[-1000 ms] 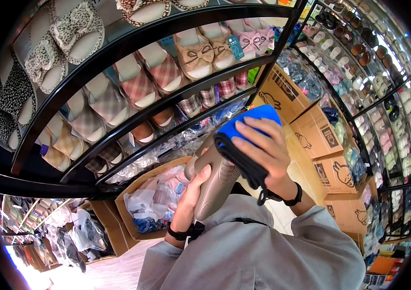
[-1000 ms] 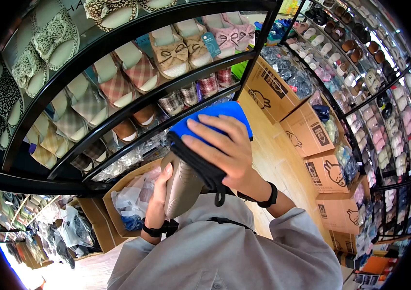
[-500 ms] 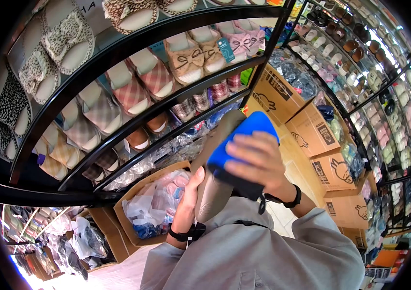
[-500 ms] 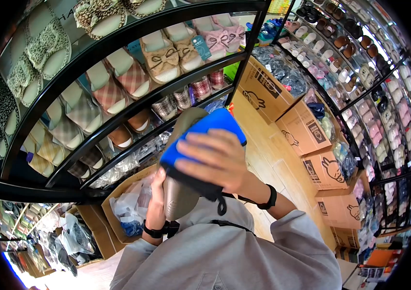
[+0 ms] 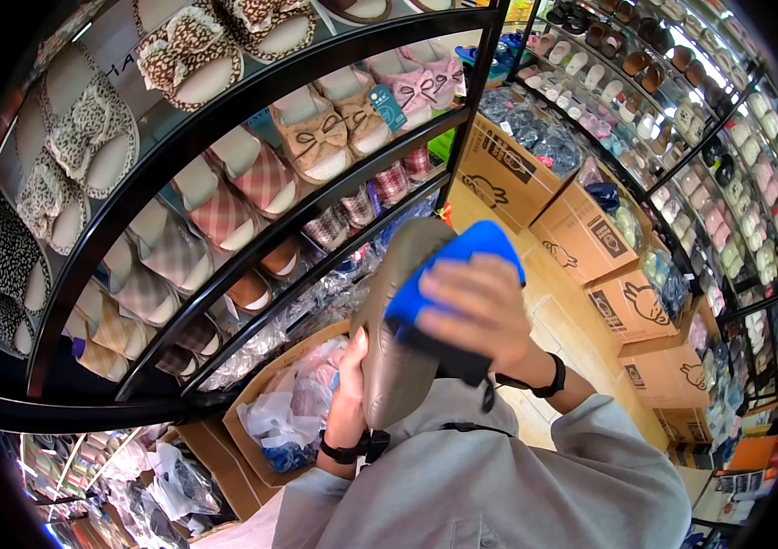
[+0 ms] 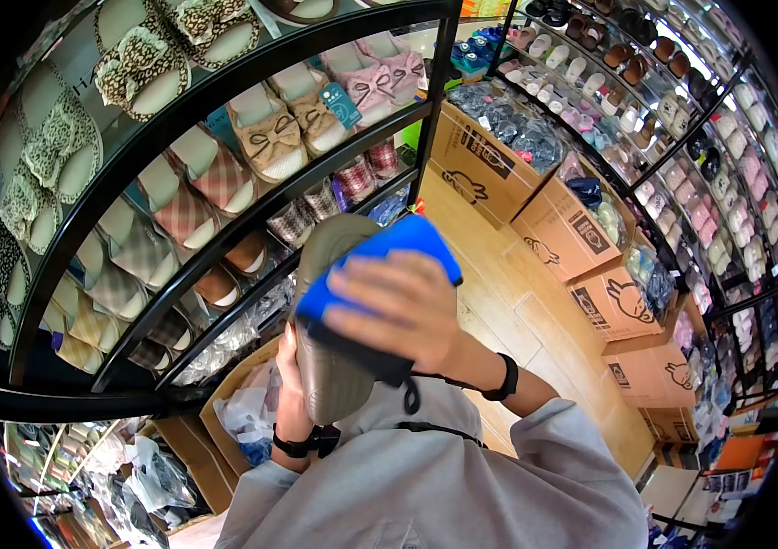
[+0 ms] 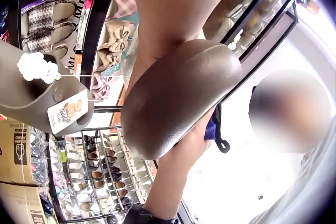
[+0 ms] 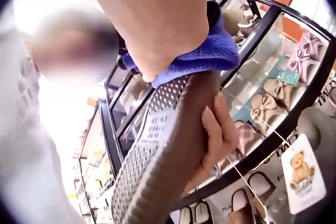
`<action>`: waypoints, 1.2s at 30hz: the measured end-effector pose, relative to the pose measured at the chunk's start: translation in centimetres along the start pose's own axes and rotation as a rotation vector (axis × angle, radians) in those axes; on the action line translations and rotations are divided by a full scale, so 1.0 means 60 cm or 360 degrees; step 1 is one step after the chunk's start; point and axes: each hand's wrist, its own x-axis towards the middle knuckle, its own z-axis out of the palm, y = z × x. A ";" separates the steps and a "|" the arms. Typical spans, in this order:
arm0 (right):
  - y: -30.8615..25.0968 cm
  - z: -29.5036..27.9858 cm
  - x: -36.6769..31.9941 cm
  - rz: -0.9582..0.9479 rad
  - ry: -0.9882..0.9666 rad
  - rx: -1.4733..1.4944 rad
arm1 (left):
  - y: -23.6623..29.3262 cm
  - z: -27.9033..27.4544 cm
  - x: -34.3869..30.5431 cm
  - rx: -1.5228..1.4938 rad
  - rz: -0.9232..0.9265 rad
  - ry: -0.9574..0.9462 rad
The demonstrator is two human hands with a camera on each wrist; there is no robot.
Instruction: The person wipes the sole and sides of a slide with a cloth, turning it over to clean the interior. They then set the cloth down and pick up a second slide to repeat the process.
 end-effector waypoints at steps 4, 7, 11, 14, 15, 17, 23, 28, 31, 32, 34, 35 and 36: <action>-0.020 -0.005 0.002 0.0237 0.0110 -0.0083 | -0.007 -0.018 0.005 0.0047 0.0028 0.0005; -0.056 0.016 -0.045 -0.0194 -0.0082 -0.0143 | -0.005 -0.024 0.010 -0.0061 -0.0016 0.0059; -0.056 0.008 -0.047 -0.0457 -0.0180 -0.0161 | 0.000 0.003 0.003 -0.0065 0.0154 -0.0018; -0.015 -0.028 0.002 -0.0008 0.0001 -0.0088 | -0.010 -0.007 -0.013 0.0099 0.0106 0.0096; -0.005 -0.038 0.021 0.0216 0.0090 -0.0015 | -0.011 -0.006 -0.015 0.0175 0.0137 0.0027; 0.016 -0.034 0.029 0.0375 0.0236 0.0035 | -0.008 0.004 -0.015 0.0217 0.0114 0.0031; -0.075 -0.015 -0.036 -0.0150 -0.0135 -0.0097 | -0.033 -0.039 0.001 0.0177 -0.0150 0.0213; -0.054 -0.034 -0.045 -0.0295 -0.0246 -0.0155 | -0.045 -0.023 0.022 0.0115 0.0121 -0.0083; -0.016 -0.077 -0.011 0.0341 0.0050 -0.0126 | -0.065 -0.023 0.034 -0.0406 -0.0041 -0.0303; -0.005 -0.077 -0.011 0.0431 0.0181 -0.0143 | -0.062 -0.006 0.041 -0.0025 -0.0036 -0.0126; -0.026 -0.079 -0.039 0.0360 0.0086 -0.0327 | -0.065 0.011 0.059 -0.0231 -0.0115 -0.0216; -0.041 -0.077 -0.058 0.0280 -0.0017 -0.0477 | -0.068 0.018 0.068 -0.0442 -0.0170 -0.0278; -0.051 -0.071 -0.079 0.0139 -0.0051 -0.0509 | -0.064 0.039 0.072 -0.0655 -0.0226 -0.0326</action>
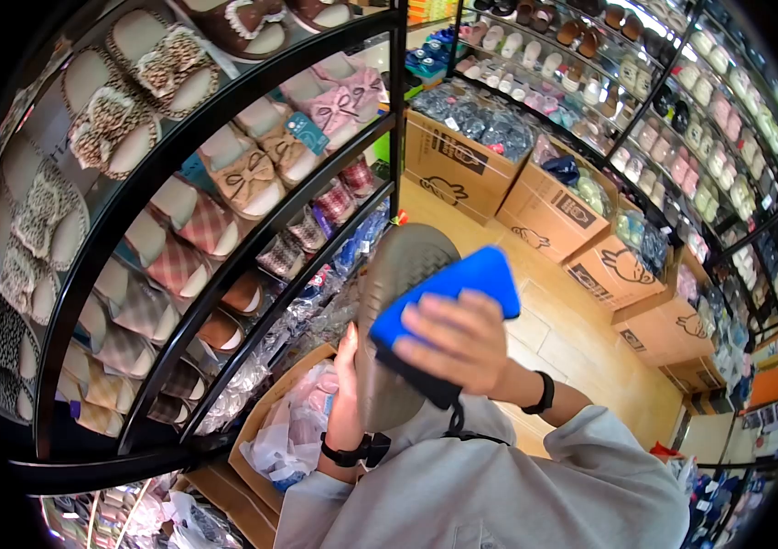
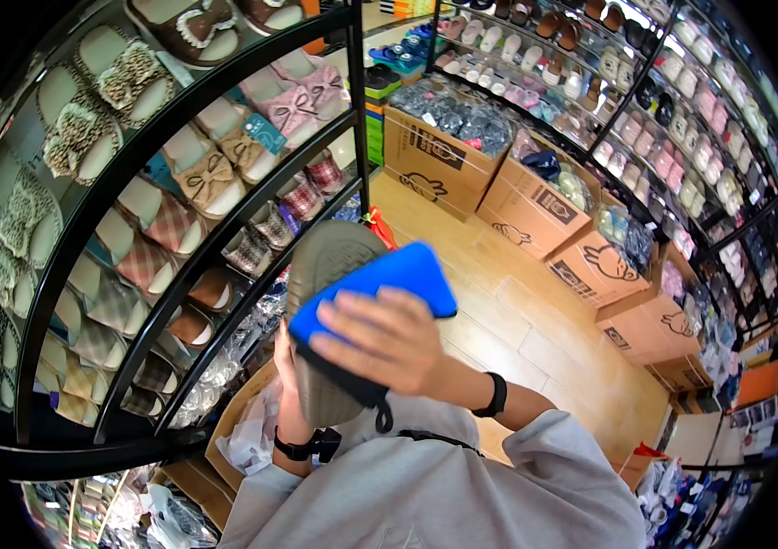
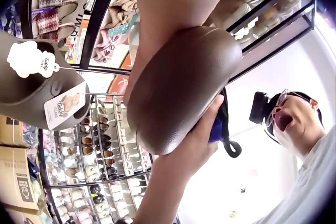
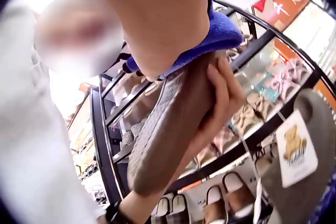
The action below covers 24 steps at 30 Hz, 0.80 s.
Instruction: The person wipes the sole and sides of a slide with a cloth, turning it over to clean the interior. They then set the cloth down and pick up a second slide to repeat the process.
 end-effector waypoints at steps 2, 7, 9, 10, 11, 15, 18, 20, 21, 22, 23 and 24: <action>-0.033 0.002 -0.044 -0.0179 -0.0143 0.0118 | -0.010 0.021 0.009 0.0021 -0.0003 0.0032; -0.012 -0.026 -0.084 -0.0223 -0.0267 0.0161 | -0.037 0.014 0.044 0.0634 0.0081 0.0461; 0.028 -0.055 -0.067 -0.0023 -0.0137 -0.0121 | -0.049 0.010 0.049 0.0601 -0.0058 0.0221; 0.045 -0.071 -0.060 0.0216 -0.0068 -0.0098 | -0.057 0.009 0.053 0.0589 -0.0096 0.0117; 0.053 -0.088 -0.047 0.0517 0.0084 -0.0014 | -0.064 0.008 0.061 0.0575 -0.0132 0.0007; 0.034 -0.105 -0.077 0.0519 0.0115 -0.0274 | -0.087 0.020 0.107 0.0357 -0.0396 -0.0233; 0.004 -0.099 -0.131 0.0095 -0.0069 -0.0261 | -0.126 0.047 0.138 0.0324 -0.0452 0.0038; -0.009 -0.108 -0.149 0.0034 -0.0156 -0.0168 | -0.160 0.070 0.170 -0.0151 -0.0616 -0.0233; -0.001 -0.124 -0.159 0.0063 -0.0154 -0.0196 | -0.176 0.076 0.175 -0.0148 -0.0657 -0.0231; 0.015 -0.145 -0.169 0.0122 -0.0159 -0.0228 | -0.193 0.084 0.181 0.0293 -0.0607 -0.0127; 0.036 -0.171 -0.174 0.0178 -0.0163 -0.0264 | -0.210 0.091 0.189 0.0734 -0.0546 -0.0038; 0.057 -0.202 -0.173 0.0252 -0.0114 -0.0494 | -0.229 0.073 0.208 0.0049 -0.0698 -0.0389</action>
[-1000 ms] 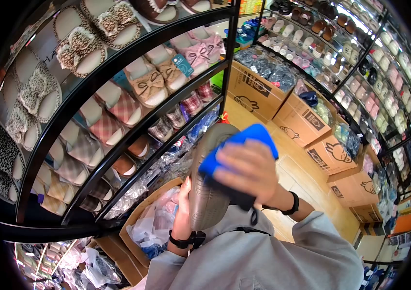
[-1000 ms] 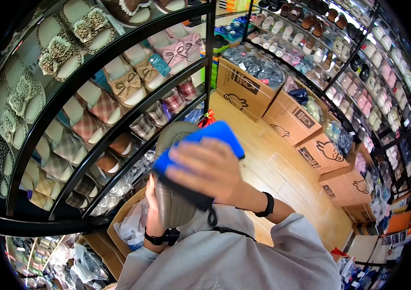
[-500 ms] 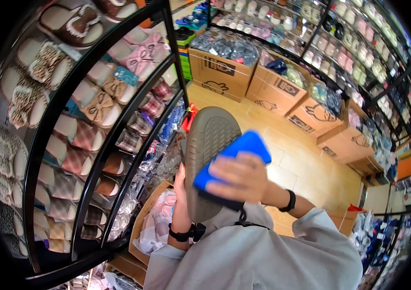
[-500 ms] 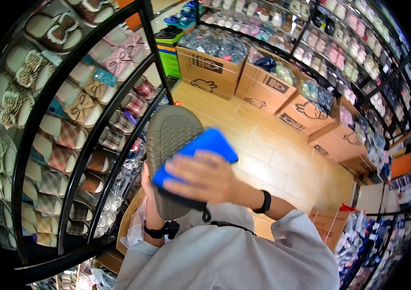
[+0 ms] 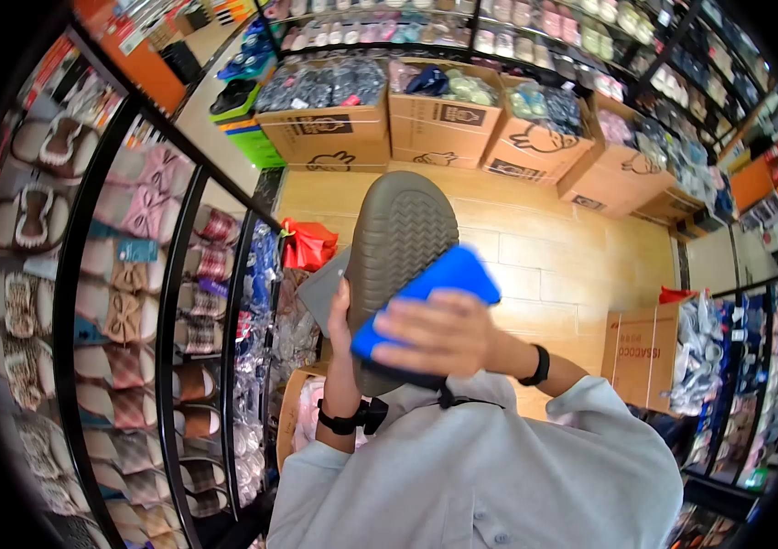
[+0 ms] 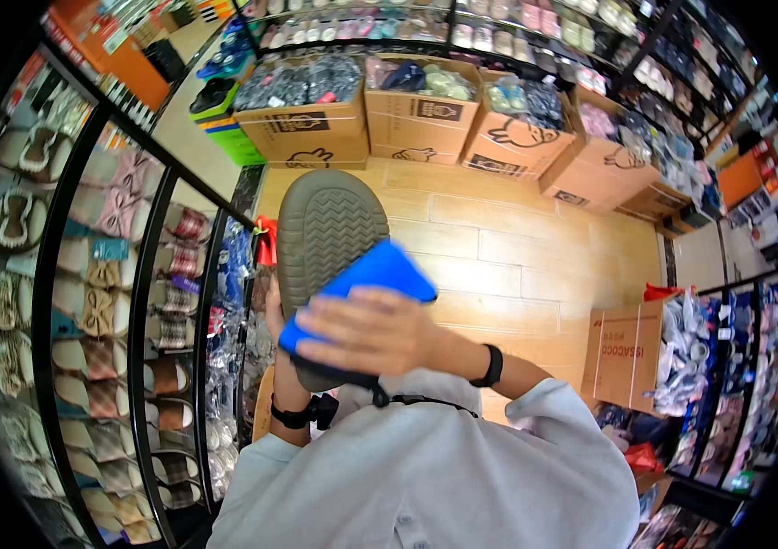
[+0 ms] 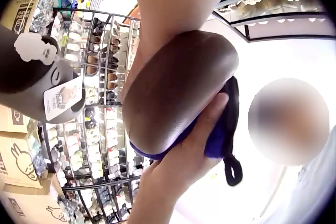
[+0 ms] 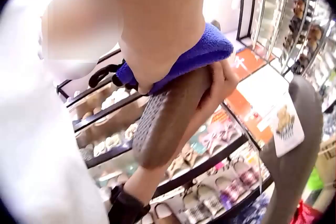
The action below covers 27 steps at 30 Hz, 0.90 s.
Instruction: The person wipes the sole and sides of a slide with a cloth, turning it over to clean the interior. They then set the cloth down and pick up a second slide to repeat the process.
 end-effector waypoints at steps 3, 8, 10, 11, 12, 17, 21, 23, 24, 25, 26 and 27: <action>0.073 -0.070 0.004 0.0638 0.0186 -0.0008 | -0.035 -0.009 0.035 0.0693 -0.0122 0.0279; 0.073 -0.102 -0.050 0.0660 0.0222 -0.0276 | -0.099 0.035 0.120 0.0491 -0.0473 0.0370; 0.058 -0.090 -0.092 0.0451 0.0124 -0.0317 | -0.135 0.094 0.152 0.0577 -0.0514 0.0325; 0.050 -0.093 -0.108 0.0365 0.0062 -0.0300 | -0.157 0.097 0.172 0.0582 -0.0473 0.0269; 0.049 -0.102 -0.125 0.0337 0.0037 -0.0291 | -0.169 0.077 0.190 0.0552 -0.0548 0.0125; 0.110 -0.225 -0.174 0.0659 0.0115 -0.0698 | -0.268 0.066 0.233 0.0519 -0.0912 0.0162; 0.132 -0.318 -0.193 0.1320 0.0570 -0.0952 | -0.336 0.044 0.278 0.0828 -0.1129 -0.0149; 0.095 -0.322 -0.189 0.1364 0.0355 -0.1144 | -0.369 0.005 0.297 -0.0006 -0.1400 -0.0296; 0.080 -0.316 -0.196 0.1261 0.0258 -0.1164 | -0.394 -0.010 0.307 -0.0873 -0.1721 -0.0207; 0.065 -0.304 -0.205 0.1188 0.0189 -0.1112 | -0.412 -0.021 0.314 -0.0888 -0.1815 -0.0210; 0.043 -0.295 -0.208 0.1170 0.0067 -0.0993 | -0.436 0.039 0.322 -0.0190 -0.1682 0.0126; 0.026 -0.277 -0.210 0.1160 0.0070 -0.0864 | -0.459 0.076 0.321 0.0515 -0.1479 0.0414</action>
